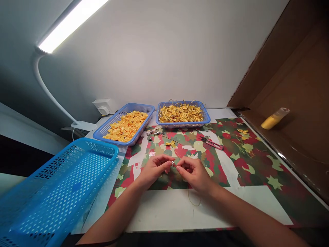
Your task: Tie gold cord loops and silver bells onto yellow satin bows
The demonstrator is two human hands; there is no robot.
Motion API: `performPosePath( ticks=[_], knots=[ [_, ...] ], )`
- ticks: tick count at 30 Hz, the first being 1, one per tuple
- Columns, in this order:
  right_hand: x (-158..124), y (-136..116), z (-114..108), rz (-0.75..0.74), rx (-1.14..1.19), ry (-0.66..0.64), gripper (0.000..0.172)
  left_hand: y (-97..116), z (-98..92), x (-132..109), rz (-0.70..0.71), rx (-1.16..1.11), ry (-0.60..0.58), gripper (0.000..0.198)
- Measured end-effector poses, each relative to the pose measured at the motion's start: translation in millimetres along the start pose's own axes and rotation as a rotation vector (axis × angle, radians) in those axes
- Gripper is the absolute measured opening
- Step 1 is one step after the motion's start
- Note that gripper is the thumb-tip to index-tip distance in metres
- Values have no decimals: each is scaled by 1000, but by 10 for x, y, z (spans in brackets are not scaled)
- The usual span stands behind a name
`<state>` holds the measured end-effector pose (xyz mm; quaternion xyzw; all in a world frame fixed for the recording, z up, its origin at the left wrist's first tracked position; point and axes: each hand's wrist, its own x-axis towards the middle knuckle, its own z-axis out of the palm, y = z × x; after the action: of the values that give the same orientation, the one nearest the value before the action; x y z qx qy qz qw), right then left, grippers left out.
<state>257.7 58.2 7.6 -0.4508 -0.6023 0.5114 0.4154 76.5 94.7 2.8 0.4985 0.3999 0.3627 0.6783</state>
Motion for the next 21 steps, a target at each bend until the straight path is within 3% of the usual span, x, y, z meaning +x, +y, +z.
performPosePath(
  ticks=[9, 12, 16, 19, 21],
  knots=[
    [7, -8, -46, 12, 5, -89, 15, 53, 16, -5, 347, 343, 37, 8],
    [3, -52, -101, -69, -87, -29, 20, 131, 49, -36, 436, 412, 36, 5],
    [12, -100, -152, -265, -56, 65, 12, 274, 152, -49, 550, 475, 26, 6],
    [23, -129, -193, -225, 28, 95, 11, 346, 169, 39, 593, 525, 12, 13],
    [28, -170, -244, -176, 131, 130, 13, 348, 106, 161, 551, 678, 66, 24]
  ],
)
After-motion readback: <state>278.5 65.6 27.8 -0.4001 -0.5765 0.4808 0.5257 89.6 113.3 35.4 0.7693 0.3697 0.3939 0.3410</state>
